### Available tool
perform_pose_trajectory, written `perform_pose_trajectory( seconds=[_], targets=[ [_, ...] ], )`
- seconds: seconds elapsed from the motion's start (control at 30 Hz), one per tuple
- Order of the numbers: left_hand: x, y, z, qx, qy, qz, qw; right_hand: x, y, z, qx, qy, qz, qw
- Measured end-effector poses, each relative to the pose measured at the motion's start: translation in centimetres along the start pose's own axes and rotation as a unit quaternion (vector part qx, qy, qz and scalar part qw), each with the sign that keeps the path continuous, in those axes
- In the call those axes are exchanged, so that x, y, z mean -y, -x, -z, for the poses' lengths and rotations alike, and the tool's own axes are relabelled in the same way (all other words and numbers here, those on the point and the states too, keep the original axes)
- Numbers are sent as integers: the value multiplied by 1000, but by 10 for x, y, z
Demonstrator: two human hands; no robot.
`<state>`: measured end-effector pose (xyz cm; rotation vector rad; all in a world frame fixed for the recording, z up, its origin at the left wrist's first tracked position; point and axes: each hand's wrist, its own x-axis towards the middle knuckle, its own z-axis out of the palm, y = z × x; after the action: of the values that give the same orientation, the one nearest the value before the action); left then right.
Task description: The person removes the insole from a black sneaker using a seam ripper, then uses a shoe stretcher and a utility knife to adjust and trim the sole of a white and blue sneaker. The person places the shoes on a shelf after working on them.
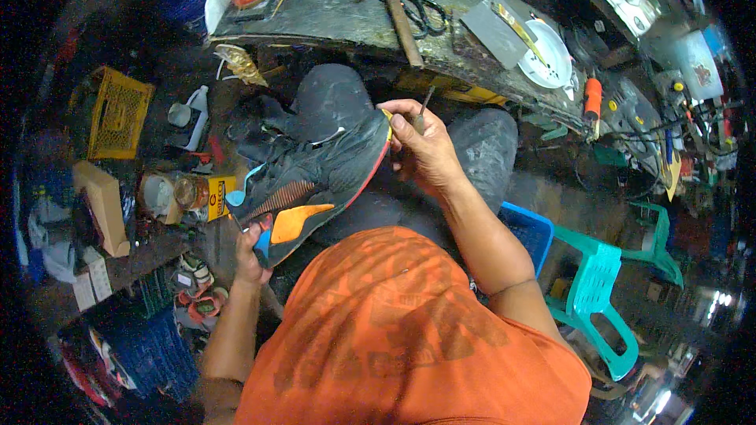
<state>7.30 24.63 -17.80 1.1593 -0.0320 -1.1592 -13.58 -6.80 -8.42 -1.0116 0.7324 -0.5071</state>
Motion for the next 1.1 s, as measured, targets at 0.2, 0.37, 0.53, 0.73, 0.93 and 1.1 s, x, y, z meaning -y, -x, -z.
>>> perform_pose_trajectory(
  seconds=[0.2,0.37,0.53,0.73,0.93,1.1],
  targets=[
    [-14,19,5,-38,-9,-60,997,2,-14,-19,141,18,29,989],
    [-20,32,13,-26,58,-59,996,5,-20,-35,177,60,87,979],
    [-17,30,21,-10,56,-50,997,20,-8,-37,188,101,73,974],
    [-10,26,27,-14,5,-96,995,35,6,-40,181,45,58,981],
    [-22,43,26,-41,-127,-147,980,40,22,-43,145,41,40,988],
    [-28,48,20,-41,-143,-181,972,39,34,-41,142,17,37,989]
  ],
)
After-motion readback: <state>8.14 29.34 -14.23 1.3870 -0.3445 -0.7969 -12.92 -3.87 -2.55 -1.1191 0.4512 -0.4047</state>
